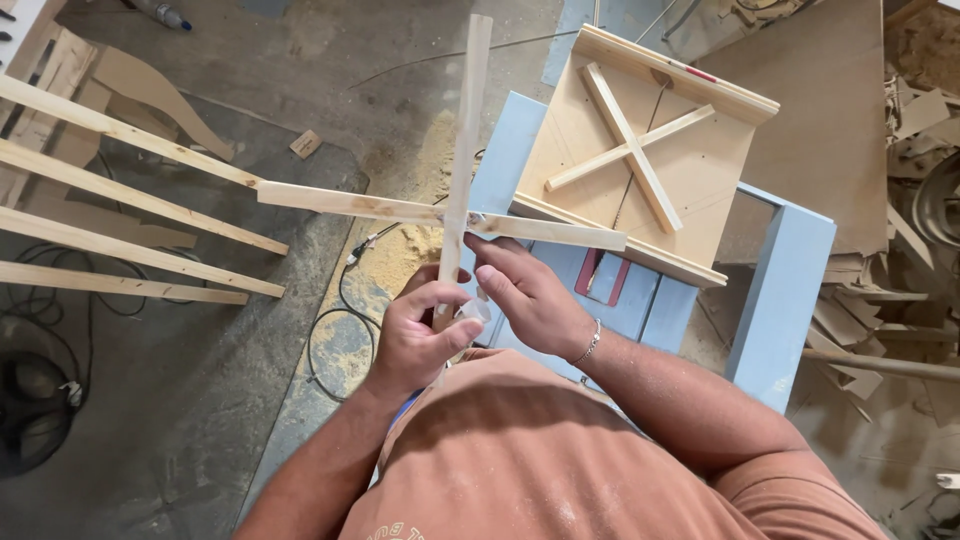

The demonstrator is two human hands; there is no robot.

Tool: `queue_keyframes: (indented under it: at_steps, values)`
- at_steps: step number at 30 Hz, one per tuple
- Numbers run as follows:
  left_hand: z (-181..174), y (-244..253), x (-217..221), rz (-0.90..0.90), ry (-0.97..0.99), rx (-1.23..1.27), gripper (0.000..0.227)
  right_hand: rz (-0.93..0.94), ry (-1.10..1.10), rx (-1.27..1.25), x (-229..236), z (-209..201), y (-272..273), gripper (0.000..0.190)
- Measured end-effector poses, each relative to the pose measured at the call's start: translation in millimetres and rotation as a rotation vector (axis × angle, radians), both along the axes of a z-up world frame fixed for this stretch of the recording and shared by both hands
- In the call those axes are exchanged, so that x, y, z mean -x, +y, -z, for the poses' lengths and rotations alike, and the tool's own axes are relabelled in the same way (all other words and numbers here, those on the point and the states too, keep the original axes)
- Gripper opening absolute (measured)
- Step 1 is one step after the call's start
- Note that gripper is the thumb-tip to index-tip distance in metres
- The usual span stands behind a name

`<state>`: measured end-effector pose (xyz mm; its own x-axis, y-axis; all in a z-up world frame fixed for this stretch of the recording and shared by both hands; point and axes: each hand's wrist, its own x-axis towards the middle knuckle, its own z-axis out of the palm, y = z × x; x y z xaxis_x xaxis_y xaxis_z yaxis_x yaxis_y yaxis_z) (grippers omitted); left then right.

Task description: Assemble wooden slats into cross structures and apply a finish or clean with a cloth

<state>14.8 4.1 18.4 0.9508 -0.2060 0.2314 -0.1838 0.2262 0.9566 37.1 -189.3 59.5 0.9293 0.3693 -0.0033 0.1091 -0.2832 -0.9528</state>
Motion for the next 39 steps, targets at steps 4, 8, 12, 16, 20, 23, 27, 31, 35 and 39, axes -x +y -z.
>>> queue_keyframes:
  at_steps: [4,8,12,16,20,23,27,31,35,39]
  values:
    - [-4.6,0.3,1.5,-0.005,-0.017,-0.04,0.026,0.023,0.049,-0.02,6.3,2.1,-2.3,0.049]
    - [-6.1,1.6,3.2,-0.027,-0.056,-0.162,0.027,0.041,0.018,-0.105,11.5,-19.7,0.0,0.045]
    - [51.0,2.0,3.0,-0.005,0.077,-0.193,0.027,-0.009,-0.078,-0.214,14.3,-18.3,-12.2,0.044]
    - [49.2,8.0,10.2,-0.014,0.162,-0.127,0.025,-0.029,-0.183,-0.237,7.8,-47.4,-26.0,0.037]
    - [42.0,19.1,22.2,-0.029,0.236,0.01,0.025,-0.083,-0.657,0.239,10.3,-36.5,-30.1,0.027]
    - [36.3,20.6,17.1,-0.023,0.185,0.02,0.025,-0.098,-0.844,0.413,10.6,-34.3,-27.8,0.022]
    - [22.6,15.8,13.1,-0.026,0.098,0.011,0.026,-0.13,-0.948,0.487,14.2,-29.4,-24.8,0.017]
    - [17.4,15.3,13.8,-0.041,0.141,-0.063,0.025,-0.147,-1.042,0.531,13.8,-34.6,-21.6,0.013]
    - [-11.6,15.2,13.2,0.001,0.169,-0.24,0.027,-0.256,-1.163,0.579,12.0,-41.9,-26.0,0.011]
    - [-44.0,11.6,10.4,-0.012,0.199,-0.633,0.025,-0.411,-1.2,0.591,5.2,-51.5,-35.2,0.018]
